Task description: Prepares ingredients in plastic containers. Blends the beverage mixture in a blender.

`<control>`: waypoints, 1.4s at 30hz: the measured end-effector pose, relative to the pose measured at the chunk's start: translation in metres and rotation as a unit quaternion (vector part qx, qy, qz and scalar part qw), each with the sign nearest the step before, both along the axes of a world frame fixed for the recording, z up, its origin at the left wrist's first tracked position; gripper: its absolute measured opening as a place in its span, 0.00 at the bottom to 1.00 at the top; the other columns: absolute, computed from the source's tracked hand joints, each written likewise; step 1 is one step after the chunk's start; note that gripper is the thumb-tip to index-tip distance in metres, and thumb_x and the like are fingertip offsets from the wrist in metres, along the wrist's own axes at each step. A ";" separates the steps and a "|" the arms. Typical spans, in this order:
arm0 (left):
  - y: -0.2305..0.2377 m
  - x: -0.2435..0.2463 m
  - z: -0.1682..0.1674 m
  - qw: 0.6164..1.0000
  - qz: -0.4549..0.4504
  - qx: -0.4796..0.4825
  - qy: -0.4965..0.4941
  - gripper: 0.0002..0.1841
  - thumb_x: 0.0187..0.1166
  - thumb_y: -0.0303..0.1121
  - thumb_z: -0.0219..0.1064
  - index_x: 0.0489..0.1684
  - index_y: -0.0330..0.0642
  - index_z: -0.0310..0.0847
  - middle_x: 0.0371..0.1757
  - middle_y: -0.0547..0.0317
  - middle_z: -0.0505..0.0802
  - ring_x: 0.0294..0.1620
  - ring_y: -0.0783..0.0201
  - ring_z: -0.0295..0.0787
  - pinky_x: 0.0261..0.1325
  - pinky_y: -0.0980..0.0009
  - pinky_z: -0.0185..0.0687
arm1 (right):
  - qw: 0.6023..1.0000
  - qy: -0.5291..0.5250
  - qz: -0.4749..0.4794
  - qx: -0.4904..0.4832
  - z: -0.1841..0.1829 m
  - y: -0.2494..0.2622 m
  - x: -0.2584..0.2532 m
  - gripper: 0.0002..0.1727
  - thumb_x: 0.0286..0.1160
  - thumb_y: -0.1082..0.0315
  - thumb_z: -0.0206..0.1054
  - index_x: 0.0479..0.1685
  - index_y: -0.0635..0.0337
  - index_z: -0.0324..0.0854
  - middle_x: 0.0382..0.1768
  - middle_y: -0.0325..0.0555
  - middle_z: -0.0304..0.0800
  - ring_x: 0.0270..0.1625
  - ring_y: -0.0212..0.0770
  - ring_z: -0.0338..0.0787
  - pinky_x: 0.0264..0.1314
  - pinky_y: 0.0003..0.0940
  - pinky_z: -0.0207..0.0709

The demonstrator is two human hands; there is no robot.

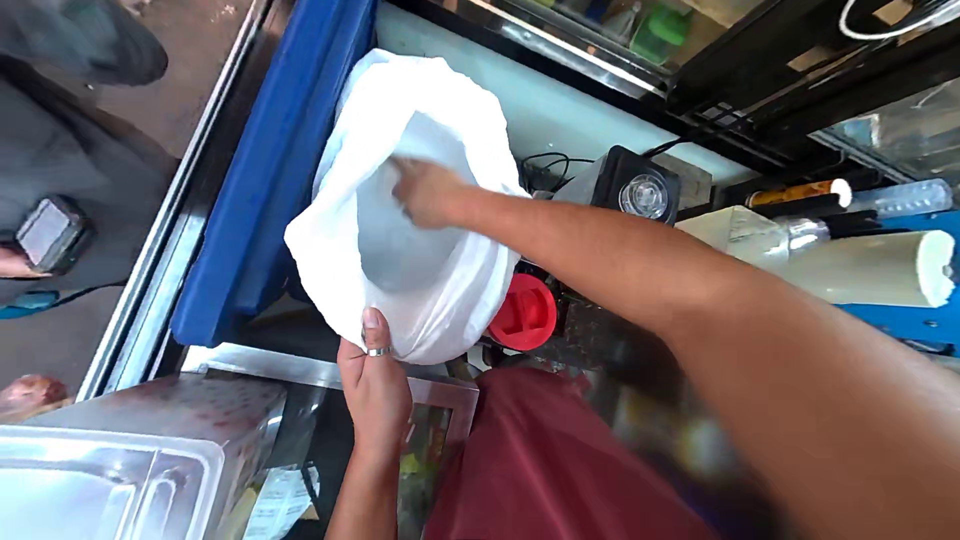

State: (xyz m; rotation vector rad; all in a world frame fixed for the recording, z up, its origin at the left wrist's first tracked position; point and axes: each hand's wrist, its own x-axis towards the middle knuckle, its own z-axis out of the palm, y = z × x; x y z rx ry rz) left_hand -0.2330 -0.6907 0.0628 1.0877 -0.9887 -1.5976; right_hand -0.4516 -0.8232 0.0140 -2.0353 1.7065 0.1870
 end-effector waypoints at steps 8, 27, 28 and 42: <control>0.001 0.012 0.001 1.000 0.011 -0.007 0.004 0.13 0.94 0.34 0.46 0.53 0.45 0.78 0.40 0.67 0.94 0.44 0.71 0.94 0.53 0.68 0.92 | 0.967 -0.102 -0.123 0.200 0.028 0.015 0.052 0.20 0.82 0.55 0.66 0.51 0.68 0.88 0.53 0.67 0.89 0.58 0.66 0.88 0.56 0.71 0.78; -0.006 0.011 0.000 0.998 0.010 -0.059 -0.010 0.12 0.93 0.32 0.49 0.48 0.45 0.80 0.35 0.68 0.93 0.39 0.72 0.93 0.47 0.70 0.92 | 0.968 -0.145 0.117 0.170 -0.032 0.016 0.058 0.22 0.80 0.50 0.68 0.57 0.59 0.92 0.85 0.59 0.69 0.80 0.60 0.77 0.78 0.63 0.71; -0.005 0.013 -0.001 0.998 0.017 -0.063 -0.011 0.12 0.92 0.32 0.50 0.46 0.46 0.81 0.35 0.68 0.93 0.39 0.72 0.93 0.47 0.70 0.92 | 0.963 -0.168 0.102 0.183 -0.028 0.016 0.048 0.22 0.79 0.52 0.70 0.57 0.61 0.91 0.84 0.59 0.71 0.82 0.59 0.74 0.81 0.63 0.68; -0.036 -0.048 -0.058 0.973 -0.040 -0.035 -0.225 0.32 0.88 0.58 0.51 0.77 0.39 0.73 0.72 0.47 0.86 0.75 0.60 0.80 0.81 0.54 0.74 | 0.814 -0.461 -0.319 0.154 0.039 0.070 0.018 0.27 0.90 0.48 0.52 0.57 0.63 0.86 0.53 0.52 0.90 0.55 0.45 0.89 0.59 0.52 0.83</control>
